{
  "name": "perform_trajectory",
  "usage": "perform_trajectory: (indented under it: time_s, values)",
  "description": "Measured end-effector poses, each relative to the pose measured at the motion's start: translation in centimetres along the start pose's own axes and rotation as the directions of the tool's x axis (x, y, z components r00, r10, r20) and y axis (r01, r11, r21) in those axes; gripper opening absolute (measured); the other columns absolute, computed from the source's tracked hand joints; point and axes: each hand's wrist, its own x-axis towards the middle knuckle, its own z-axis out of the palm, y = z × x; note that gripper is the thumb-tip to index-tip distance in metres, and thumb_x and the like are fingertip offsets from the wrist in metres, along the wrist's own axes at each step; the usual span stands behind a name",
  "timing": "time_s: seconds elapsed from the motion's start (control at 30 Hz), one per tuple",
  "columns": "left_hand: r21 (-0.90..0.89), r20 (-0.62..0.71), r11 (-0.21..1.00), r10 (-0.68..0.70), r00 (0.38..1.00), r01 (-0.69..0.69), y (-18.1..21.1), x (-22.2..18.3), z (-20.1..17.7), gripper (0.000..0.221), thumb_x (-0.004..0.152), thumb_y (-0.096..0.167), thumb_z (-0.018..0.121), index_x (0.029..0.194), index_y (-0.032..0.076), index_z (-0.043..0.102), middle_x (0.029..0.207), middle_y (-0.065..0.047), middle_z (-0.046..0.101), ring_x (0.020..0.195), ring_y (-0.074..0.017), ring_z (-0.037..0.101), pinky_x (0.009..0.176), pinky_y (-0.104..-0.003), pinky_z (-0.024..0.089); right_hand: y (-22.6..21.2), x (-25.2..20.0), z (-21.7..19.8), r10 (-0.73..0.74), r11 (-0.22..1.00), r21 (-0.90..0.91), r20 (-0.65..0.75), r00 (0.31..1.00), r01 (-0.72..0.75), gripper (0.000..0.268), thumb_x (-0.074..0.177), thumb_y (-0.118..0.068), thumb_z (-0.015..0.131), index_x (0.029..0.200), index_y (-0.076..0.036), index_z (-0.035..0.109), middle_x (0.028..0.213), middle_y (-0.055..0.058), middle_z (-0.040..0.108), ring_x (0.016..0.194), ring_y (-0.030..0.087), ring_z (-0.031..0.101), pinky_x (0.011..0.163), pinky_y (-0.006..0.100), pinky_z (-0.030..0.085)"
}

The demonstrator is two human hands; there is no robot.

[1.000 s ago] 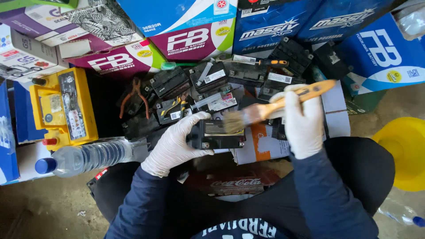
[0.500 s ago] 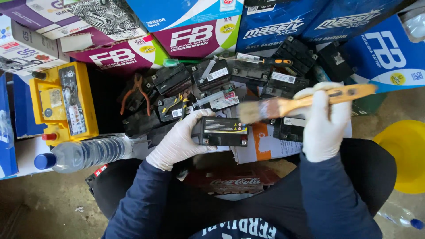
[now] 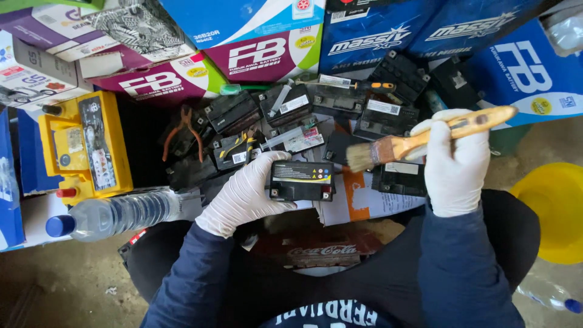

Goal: Cleaning dust off small batteries using a paintbrush

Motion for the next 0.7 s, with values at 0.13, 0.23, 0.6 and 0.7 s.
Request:
perform_trajectory:
  time_s: [0.13,0.23,0.6,0.7]
  values:
    - [0.110,-0.008,0.985,0.132,0.991,-0.131,1.3,0.9,-0.1,0.089,0.059,0.037,0.096,0.133,0.011,0.054,0.127,-0.019,0.067,0.117,-0.0448,0.066,0.104,-0.056,0.050,-2.2,0.2,0.7,0.052,0.995,0.086,-0.031,0.998,-0.049,0.010,0.109,0.006,0.055,0.117,0.000,0.053,0.109,0.022,0.068,0.096,0.033,0.072,0.083,0.039,0.057]
    - [0.317,0.044,0.935,0.151,0.988,-0.157,1.8,1.5,0.5,0.097,0.059,0.045,0.095,0.140,0.012,0.053,0.122,-0.018,0.067,0.112,-0.0439,0.066,0.103,-0.057,0.050,-3.4,0.5,1.2,0.185,0.954,0.228,0.062,0.981,-0.194,0.007,0.105,0.000,0.052,0.110,-0.002,0.057,0.091,0.016,0.071,0.081,0.023,0.071,0.074,0.029,0.058]
    - [0.664,0.245,0.687,0.171,0.954,-0.294,4.4,3.3,2.8,0.088,0.068,0.053,0.091,0.136,0.015,0.048,0.113,-0.010,0.070,0.114,-0.0343,0.069,0.105,-0.054,0.041,-0.2,0.7,-0.6,0.163,0.986,0.043,0.020,0.986,-0.164,0.011,0.108,-0.001,0.053,0.119,0.000,0.056,0.094,0.020,0.074,0.076,0.030,0.074,0.054,0.035,0.059]
    - [0.718,0.190,0.535,0.464,0.865,-0.445,3.5,1.9,2.8,0.089,0.061,0.054,0.090,0.134,0.015,0.055,0.121,-0.001,0.066,0.105,-0.0234,0.068,0.086,-0.044,0.047,-2.1,1.6,-0.9,0.190,0.964,0.193,-0.005,0.982,-0.185,0.005,0.109,-0.001,0.043,0.113,-0.001,0.046,0.096,0.022,0.068,0.086,0.027,0.070,0.084,0.038,0.061]
